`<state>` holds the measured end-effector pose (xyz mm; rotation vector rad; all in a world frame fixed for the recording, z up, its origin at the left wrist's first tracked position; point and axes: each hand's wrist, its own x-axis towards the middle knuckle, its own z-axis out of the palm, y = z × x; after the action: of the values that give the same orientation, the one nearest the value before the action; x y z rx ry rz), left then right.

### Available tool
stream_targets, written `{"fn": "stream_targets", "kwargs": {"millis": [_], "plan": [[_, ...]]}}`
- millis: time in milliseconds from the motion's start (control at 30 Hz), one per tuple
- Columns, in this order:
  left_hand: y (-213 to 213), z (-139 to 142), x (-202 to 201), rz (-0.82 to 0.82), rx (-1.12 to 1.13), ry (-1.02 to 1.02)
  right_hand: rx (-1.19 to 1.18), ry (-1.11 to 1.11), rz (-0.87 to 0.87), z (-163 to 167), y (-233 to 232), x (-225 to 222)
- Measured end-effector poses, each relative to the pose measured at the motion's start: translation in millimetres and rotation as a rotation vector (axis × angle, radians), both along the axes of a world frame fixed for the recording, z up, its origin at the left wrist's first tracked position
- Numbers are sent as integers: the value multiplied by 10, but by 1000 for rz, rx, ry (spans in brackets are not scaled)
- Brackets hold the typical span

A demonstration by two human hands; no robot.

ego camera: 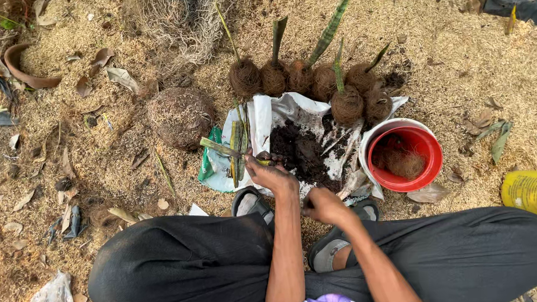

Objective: The person sits on the ground and wraps coconut husk fiber around the base of a sprouting coconut. They then scoop soil from a white sack and pack it around the base of the sprout to secure it.

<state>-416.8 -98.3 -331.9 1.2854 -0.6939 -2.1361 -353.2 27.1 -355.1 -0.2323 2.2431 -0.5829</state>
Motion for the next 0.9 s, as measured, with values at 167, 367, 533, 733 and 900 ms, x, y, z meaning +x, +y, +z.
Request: {"fn": "stream_targets", "kwargs": {"millis": [167,367,533,733,900], "plan": [[-30,-23,31,-26,16,-11,337,-44,-132,-168,134,-103],[11,-80,21,-11,42,-47,300,193,-371,-239,708,-301],[19,-70,35,-44,1,36,397,-44,-129,-338,647,-206],[47,-42,49,-56,53,8,462,-302,-142,-102,536,-261],[43,-10,59,-71,36,-5,428,-215,-208,43,385,-304]]}}
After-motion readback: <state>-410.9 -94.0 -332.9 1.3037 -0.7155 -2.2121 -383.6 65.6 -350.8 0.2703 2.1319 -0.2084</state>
